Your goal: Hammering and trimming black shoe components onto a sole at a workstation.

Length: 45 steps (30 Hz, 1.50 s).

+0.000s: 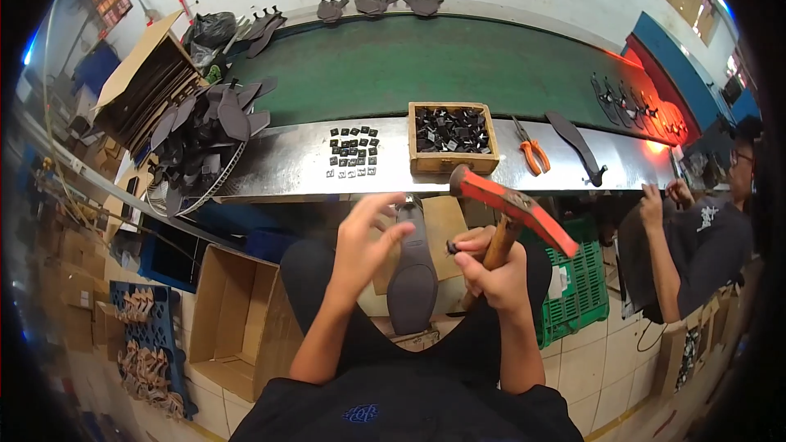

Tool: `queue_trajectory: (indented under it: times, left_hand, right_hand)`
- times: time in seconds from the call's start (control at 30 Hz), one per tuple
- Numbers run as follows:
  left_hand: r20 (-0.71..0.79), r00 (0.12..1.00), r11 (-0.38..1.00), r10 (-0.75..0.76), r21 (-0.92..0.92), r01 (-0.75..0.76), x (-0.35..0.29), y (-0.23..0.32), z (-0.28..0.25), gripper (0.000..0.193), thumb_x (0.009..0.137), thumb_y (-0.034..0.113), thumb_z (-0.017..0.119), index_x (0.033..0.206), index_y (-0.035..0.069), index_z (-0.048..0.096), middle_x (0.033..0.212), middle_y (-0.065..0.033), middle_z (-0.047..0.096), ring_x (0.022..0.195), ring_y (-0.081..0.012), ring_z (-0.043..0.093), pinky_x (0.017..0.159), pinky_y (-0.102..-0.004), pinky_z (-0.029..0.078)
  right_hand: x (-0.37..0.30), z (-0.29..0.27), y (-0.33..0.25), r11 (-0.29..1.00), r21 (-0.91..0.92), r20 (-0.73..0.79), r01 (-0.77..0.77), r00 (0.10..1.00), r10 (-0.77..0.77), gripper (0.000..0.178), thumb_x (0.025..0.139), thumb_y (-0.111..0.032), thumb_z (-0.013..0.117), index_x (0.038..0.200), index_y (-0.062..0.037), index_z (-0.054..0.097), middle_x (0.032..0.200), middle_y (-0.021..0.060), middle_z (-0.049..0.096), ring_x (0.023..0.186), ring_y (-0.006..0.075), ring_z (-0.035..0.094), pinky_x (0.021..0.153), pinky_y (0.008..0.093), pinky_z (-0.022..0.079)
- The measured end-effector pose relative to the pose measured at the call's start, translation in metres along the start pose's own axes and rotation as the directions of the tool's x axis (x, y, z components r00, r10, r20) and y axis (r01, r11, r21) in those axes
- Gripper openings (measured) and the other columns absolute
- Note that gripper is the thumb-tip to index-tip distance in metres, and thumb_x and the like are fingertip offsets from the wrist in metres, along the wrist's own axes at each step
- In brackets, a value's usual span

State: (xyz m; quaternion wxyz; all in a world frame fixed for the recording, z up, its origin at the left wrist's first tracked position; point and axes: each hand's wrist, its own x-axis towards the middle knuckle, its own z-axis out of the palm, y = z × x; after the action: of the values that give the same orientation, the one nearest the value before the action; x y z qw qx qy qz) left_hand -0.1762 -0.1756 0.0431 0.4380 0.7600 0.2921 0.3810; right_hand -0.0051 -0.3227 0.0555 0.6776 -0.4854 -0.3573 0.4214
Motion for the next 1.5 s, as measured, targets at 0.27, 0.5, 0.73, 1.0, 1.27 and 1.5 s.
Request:
queue_trajectory:
  times: [0.27, 0.5, 0.73, 1.0, 1.27, 1.5]
  left_hand:
    - [0.126, 0.983, 0.897, 0.137, 0.405, -0.177, 0.030, -0.074, 0.022, 0.033, 0.085, 0.029, 0.075, 0.111, 0.008, 0.070, 0.111, -0.0083, 0.070, 0.106, -0.0265, 0.063, 0.096, -0.0377, 0.039]
    - [0.109, 0.990, 0.963, 0.093, 0.244, -0.117, 0.004, -0.065, 0.029, 0.026, 0.083, 0.023, 0.077, 0.103, 0.008, 0.070, 0.107, -0.0064, 0.070, 0.104, -0.0249, 0.063, 0.096, -0.0374, 0.038]
    - [0.045, 0.989, 0.964, 0.141, 0.220, -0.148, -0.006, -0.073, 0.033, 0.030, 0.080, 0.020, 0.079, 0.104, 0.006, 0.069, 0.107, -0.0085, 0.069, 0.108, -0.0285, 0.061, 0.099, -0.0407, 0.038]
    - [0.039, 0.985, 0.971, 0.169, 0.167, -0.173, -0.010, -0.075, 0.034, 0.028, 0.079, 0.017, 0.078, 0.100, 0.004, 0.067, 0.102, -0.0096, 0.066, 0.104, -0.0302, 0.059, 0.096, -0.0408, 0.040]
    - [0.010, 0.981, 0.968, 0.196, 0.156, -0.195, -0.011, -0.082, 0.035, 0.027, 0.079, 0.019, 0.078, 0.099, 0.004, 0.067, 0.100, -0.0095, 0.066, 0.103, -0.0306, 0.059, 0.095, -0.0410, 0.041]
    - [0.022, 0.978, 0.966, 0.208, 0.155, -0.209, -0.011, -0.080, 0.032, 0.027, 0.083, 0.024, 0.076, 0.102, 0.006, 0.068, 0.099, -0.0094, 0.066, 0.101, -0.0297, 0.059, 0.094, -0.0405, 0.041]
  right_hand:
    - [0.062, -0.009, 0.023, 0.968, -0.218, -0.001, -0.122, 0.992, 0.125, 0.020, 0.091, -0.014, 0.074, 0.100, 0.0026, 0.068, 0.061, -0.0030, 0.055, 0.044, 0.0050, 0.048, 0.040, 0.0226, 0.036]
    - [0.082, -0.005, 0.033, 0.924, -0.375, 0.109, -0.071, 0.987, 0.120, 0.022, 0.088, -0.012, 0.076, 0.102, 0.0043, 0.071, 0.073, 0.0039, 0.068, 0.051, 0.0079, 0.056, 0.047, 0.0227, 0.043]
    - [0.085, 0.001, 0.031, 0.761, -0.629, 0.264, 0.157, 0.964, 0.020, 0.024, 0.085, -0.010, 0.076, 0.106, 0.0013, 0.072, 0.089, 0.0144, 0.075, 0.077, 0.0180, 0.068, 0.074, 0.0311, 0.052]
    - [0.079, -0.004, 0.044, 0.802, -0.571, 0.266, 0.174, 0.964, -0.020, 0.028, 0.085, -0.008, 0.075, 0.111, 0.0021, 0.070, 0.091, 0.0147, 0.075, 0.083, 0.0199, 0.072, 0.075, 0.0321, 0.053]
    - [0.071, 0.002, 0.043, 0.757, -0.601, 0.290, 0.255, 0.953, -0.091, 0.023, 0.086, -0.007, 0.071, 0.107, 0.0031, 0.068, 0.087, 0.0177, 0.072, 0.079, 0.0233, 0.072, 0.074, 0.0322, 0.054]
    - [0.071, 0.007, 0.042, 0.706, -0.663, 0.256, 0.249, 0.962, -0.099, 0.021, 0.083, -0.005, 0.069, 0.103, 0.0018, 0.068, 0.083, 0.0184, 0.070, 0.075, 0.0277, 0.069, 0.070, 0.0337, 0.052]
